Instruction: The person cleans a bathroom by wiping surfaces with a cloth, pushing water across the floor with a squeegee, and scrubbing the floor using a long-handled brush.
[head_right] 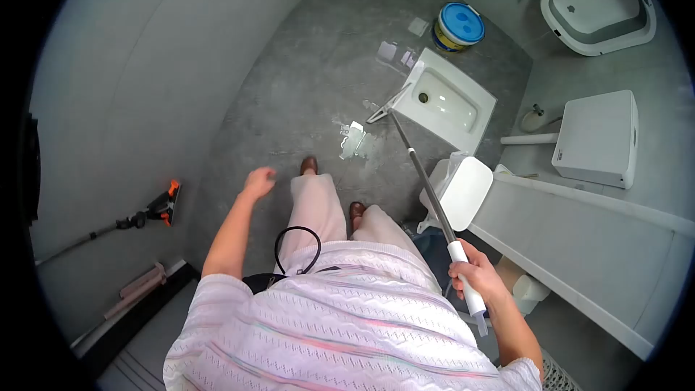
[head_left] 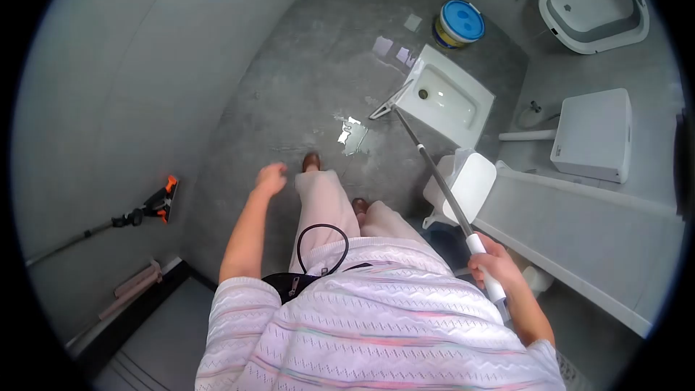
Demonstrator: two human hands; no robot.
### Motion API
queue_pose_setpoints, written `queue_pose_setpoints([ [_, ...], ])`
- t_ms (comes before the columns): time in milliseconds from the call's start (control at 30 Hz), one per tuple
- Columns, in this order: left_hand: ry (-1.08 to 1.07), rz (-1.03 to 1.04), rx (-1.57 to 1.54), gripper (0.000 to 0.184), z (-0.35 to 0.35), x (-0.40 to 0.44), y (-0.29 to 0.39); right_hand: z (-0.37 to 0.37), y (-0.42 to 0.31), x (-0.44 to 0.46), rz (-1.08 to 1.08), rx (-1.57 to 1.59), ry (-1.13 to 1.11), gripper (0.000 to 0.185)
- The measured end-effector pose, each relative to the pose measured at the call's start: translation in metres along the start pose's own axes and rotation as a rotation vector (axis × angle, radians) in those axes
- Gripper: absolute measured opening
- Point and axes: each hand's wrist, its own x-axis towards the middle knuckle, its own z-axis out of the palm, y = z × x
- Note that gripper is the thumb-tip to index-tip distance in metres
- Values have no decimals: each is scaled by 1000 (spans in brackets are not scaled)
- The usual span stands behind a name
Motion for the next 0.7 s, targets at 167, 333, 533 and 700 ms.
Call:
queue_pose_setpoints([
  [167, -299, -295, 67, 23, -16, 24, -126, 15, -61, 27, -2, 123, 60, 55],
  [333, -143, -568, -67, 23, -108, 137, -165, 34, -139, 67, -20, 395, 32, 51],
  [533, 10, -217, 36, 26, -216, 313, -47, 35, -183, 68, -41, 635, 17, 54],
  [700, -30, 165, -26, 29, -224, 437, 168, 14, -195, 74, -45, 771, 39, 55],
])
